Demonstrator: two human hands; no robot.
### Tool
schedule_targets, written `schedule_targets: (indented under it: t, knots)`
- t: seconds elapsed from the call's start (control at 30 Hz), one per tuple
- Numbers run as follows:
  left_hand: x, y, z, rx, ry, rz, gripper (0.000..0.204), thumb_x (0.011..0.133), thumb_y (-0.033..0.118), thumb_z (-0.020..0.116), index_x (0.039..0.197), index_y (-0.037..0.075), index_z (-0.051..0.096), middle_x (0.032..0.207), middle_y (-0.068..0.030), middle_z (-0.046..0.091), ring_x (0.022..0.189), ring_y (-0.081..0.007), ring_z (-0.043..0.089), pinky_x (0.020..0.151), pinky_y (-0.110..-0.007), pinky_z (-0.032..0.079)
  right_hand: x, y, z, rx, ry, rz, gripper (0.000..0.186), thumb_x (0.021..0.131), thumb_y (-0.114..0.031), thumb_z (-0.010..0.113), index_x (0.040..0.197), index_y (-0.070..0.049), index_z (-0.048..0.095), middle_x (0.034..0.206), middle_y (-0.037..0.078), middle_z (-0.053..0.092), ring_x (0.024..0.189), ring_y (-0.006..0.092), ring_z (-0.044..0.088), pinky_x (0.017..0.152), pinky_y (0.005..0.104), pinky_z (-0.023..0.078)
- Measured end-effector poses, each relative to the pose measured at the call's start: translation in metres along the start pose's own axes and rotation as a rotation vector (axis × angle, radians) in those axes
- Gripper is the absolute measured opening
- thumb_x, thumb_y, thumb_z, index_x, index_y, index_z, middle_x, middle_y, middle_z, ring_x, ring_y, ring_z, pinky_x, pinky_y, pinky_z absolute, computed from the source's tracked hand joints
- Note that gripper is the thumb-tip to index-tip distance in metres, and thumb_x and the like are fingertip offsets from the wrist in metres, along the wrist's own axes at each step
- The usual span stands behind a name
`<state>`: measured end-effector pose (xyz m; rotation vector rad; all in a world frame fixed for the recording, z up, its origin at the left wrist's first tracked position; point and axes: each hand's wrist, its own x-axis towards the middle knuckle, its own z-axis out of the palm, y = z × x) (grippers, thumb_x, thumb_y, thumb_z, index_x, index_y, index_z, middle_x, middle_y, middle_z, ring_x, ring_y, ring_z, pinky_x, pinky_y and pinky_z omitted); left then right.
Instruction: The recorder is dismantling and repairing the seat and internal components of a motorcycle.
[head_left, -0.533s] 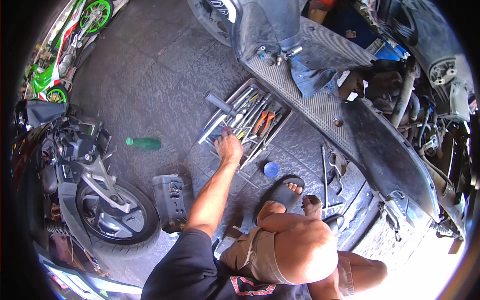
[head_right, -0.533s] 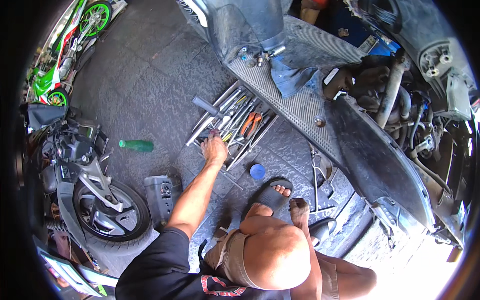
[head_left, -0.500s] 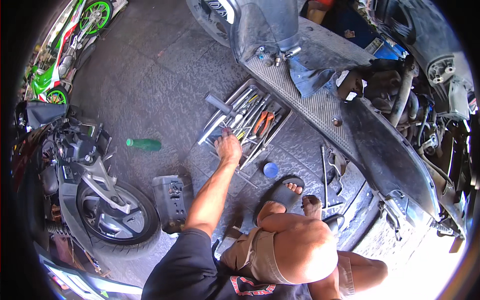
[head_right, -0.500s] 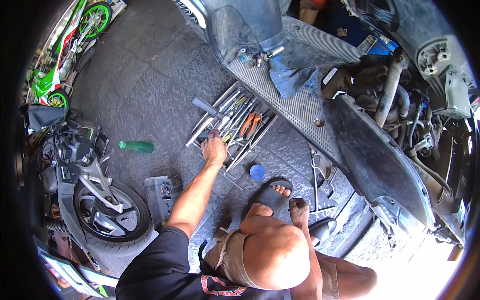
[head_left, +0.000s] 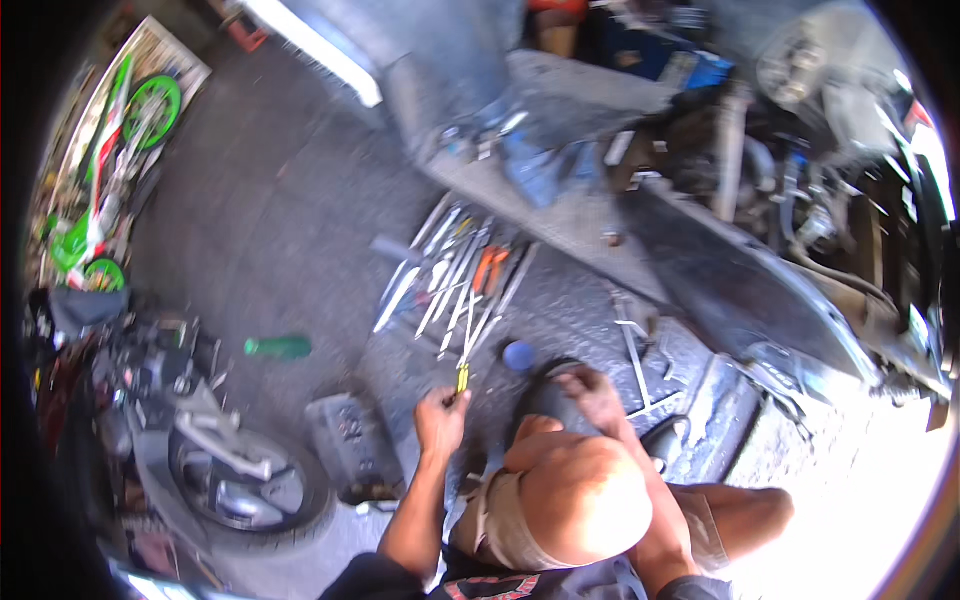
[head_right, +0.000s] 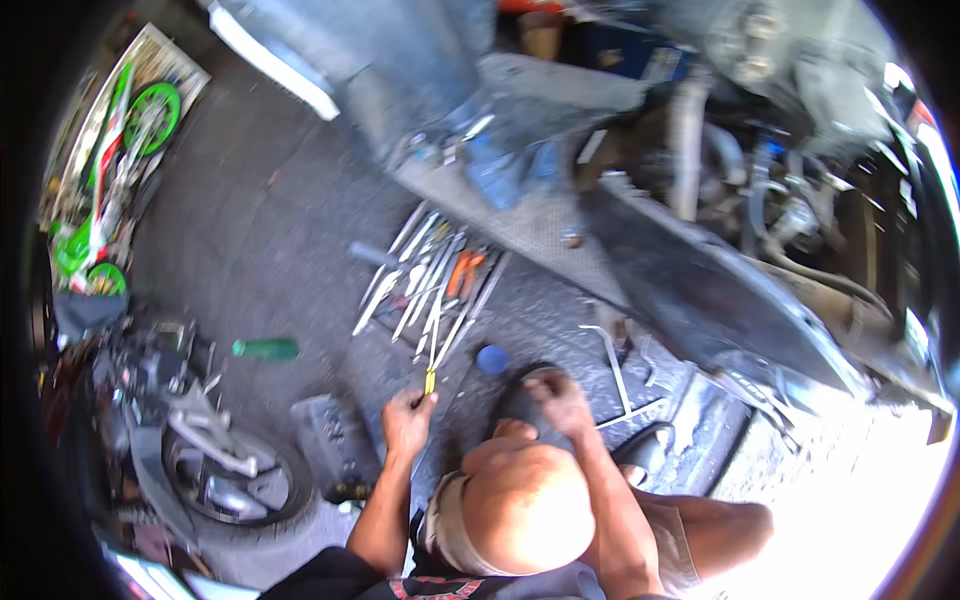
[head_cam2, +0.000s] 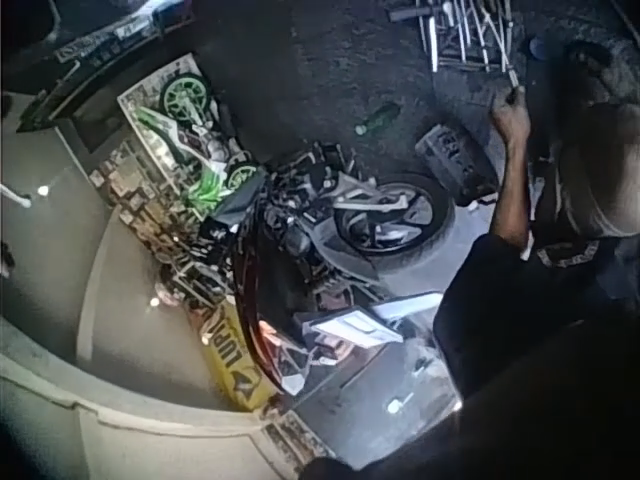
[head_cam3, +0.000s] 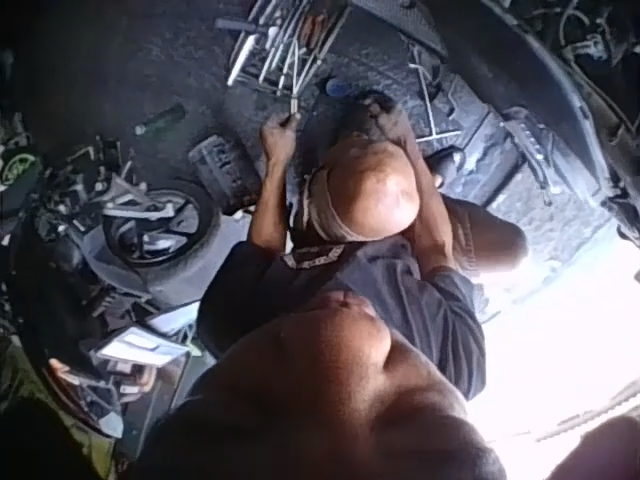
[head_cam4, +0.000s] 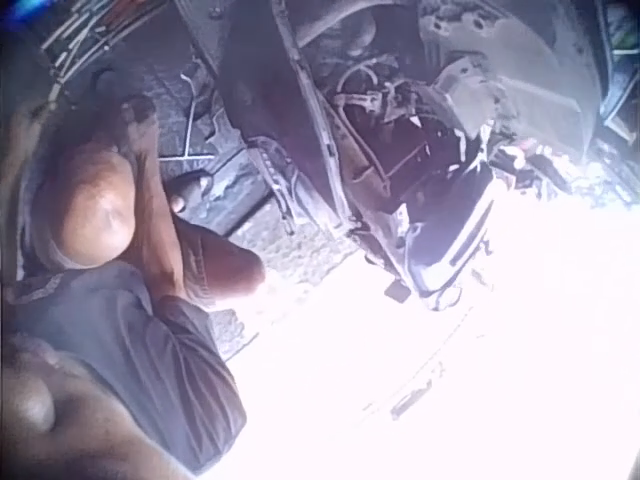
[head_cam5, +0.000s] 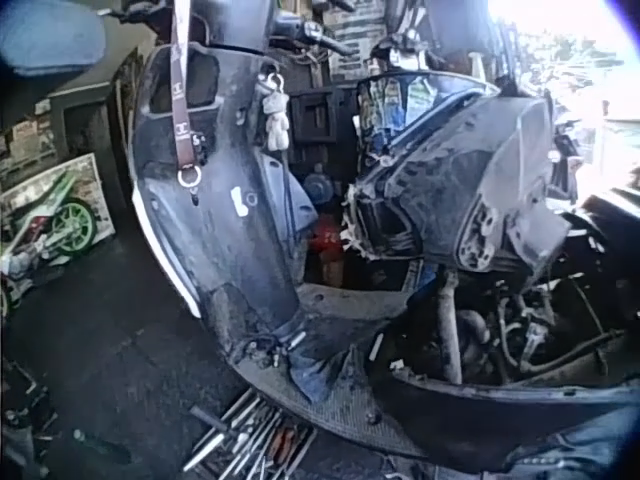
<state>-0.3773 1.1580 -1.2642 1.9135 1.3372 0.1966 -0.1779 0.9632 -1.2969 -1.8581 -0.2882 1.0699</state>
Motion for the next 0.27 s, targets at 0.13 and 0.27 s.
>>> schedule_targets:
  t: [0.13,0.27]
  knots:
    - [-0.008,0.050,-0.009,-0.296,-0.062,0.053,0.022,0.081,0.014,0.078,0.092,-0.003,0.070,0.078,-0.0122,0.070,0.067,-0.0177,0.063,0.064,-0.033,0.051,-0.022,-0.113,0.031,0.016,-0.147,-0.327,0.054,0.097,-0.042,0.059,0.135,-0.003,0.057,0.127,0.023,0.064,0.119,0.0356,0.062,0.101,0.0418,0.047]
    - [-0.001,0.146,0.004,-0.219,-0.233,0.537,0.015,0.087,0.017,0.074,0.095,0.004,0.072,0.082,-0.0077,0.073,0.068,-0.0180,0.068,0.065,-0.032,0.053,-0.033,-0.139,0.003,0.234,0.016,-0.473,0.063,0.098,-0.037,0.058,0.149,-0.003,0.041,0.142,0.027,0.052,0.133,0.0366,0.051,0.112,0.0413,0.038]
